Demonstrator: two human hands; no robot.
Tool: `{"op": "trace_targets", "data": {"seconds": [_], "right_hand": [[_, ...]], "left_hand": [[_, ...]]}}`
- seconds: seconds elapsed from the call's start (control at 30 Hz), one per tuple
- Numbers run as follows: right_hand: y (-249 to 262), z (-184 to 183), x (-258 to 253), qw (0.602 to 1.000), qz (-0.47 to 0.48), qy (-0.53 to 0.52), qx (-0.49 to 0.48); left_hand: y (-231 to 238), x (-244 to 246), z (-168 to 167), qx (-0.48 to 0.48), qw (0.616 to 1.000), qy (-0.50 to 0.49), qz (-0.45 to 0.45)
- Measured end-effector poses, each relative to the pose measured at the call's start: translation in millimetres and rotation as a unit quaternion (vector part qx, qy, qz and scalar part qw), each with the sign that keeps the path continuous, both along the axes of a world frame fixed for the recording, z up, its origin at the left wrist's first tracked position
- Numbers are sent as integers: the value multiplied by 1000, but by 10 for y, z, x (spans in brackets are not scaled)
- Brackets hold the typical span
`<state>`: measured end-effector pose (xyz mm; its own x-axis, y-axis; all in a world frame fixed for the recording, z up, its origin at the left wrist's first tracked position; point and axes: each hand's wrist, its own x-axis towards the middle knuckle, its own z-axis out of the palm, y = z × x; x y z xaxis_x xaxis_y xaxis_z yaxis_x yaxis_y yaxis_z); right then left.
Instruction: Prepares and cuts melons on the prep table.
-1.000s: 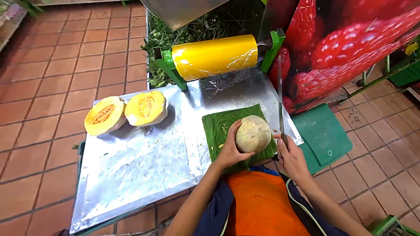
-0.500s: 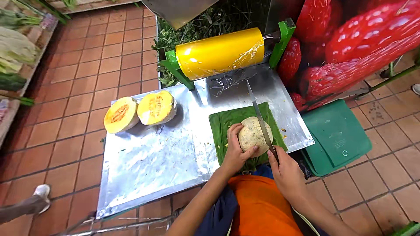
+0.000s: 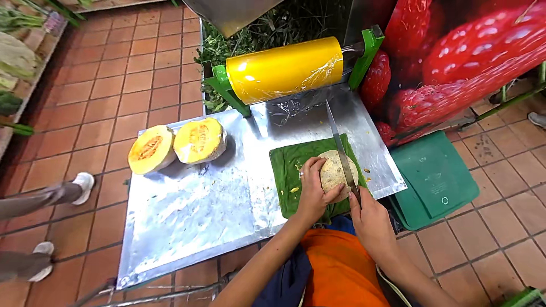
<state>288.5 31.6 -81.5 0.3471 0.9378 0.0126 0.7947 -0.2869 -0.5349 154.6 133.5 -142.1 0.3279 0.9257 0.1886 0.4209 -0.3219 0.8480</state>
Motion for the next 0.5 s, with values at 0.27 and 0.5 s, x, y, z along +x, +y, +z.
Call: {"op": "trace_targets", "data": {"seconds": [0.27, 0.5], "right_hand": [[-71, 47, 1, 999, -28, -28, -37], [-534, 234, 133, 993, -12, -23, -113]], "left_hand": [[38, 131, 82, 2, 999, 24, 20], [280, 261, 238, -79, 995, 50, 28]]}}
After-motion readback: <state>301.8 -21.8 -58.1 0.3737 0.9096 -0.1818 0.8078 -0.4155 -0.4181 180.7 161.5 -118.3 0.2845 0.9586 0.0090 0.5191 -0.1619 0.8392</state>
